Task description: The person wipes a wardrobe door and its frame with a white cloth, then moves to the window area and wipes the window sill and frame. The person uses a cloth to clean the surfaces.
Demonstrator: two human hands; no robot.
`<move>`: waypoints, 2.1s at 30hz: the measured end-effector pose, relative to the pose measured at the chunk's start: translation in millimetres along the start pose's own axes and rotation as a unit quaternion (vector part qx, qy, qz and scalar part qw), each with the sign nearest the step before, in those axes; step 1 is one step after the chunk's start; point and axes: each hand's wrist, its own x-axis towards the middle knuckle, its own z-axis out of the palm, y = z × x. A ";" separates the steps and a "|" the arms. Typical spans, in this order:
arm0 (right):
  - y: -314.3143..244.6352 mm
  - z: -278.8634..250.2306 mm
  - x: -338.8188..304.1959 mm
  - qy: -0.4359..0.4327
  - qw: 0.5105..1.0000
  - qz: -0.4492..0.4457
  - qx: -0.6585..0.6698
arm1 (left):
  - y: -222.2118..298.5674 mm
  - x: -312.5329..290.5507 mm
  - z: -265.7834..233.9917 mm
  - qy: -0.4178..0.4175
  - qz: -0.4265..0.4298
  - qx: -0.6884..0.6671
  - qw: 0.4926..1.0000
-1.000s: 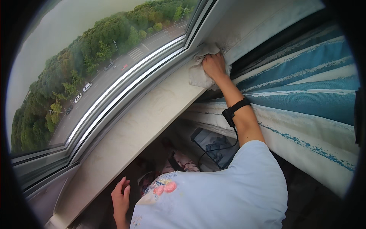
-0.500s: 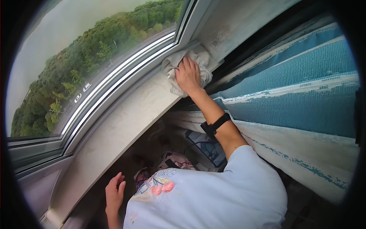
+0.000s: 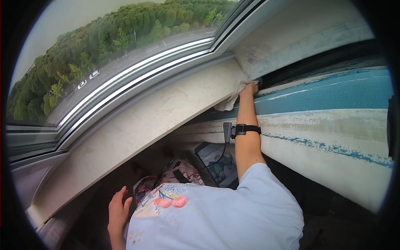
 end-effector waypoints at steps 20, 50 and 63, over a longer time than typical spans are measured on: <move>-4.7 -9.2 -117.2 -0.083 0.850 -0.379 -0.357 | 14.9 37.0 -8.6 -0.033 0.038 0.012 0.999; 19.5 72.8 -463.3 -0.530 0.447 -0.522 -0.496 | -55.8 -62.2 -24.8 0.058 -0.039 -0.083 0.994; 31.9 119.4 -179.2 -0.597 0.416 -0.582 -0.363 | 64.7 36.0 37.7 0.047 -0.026 -0.078 0.995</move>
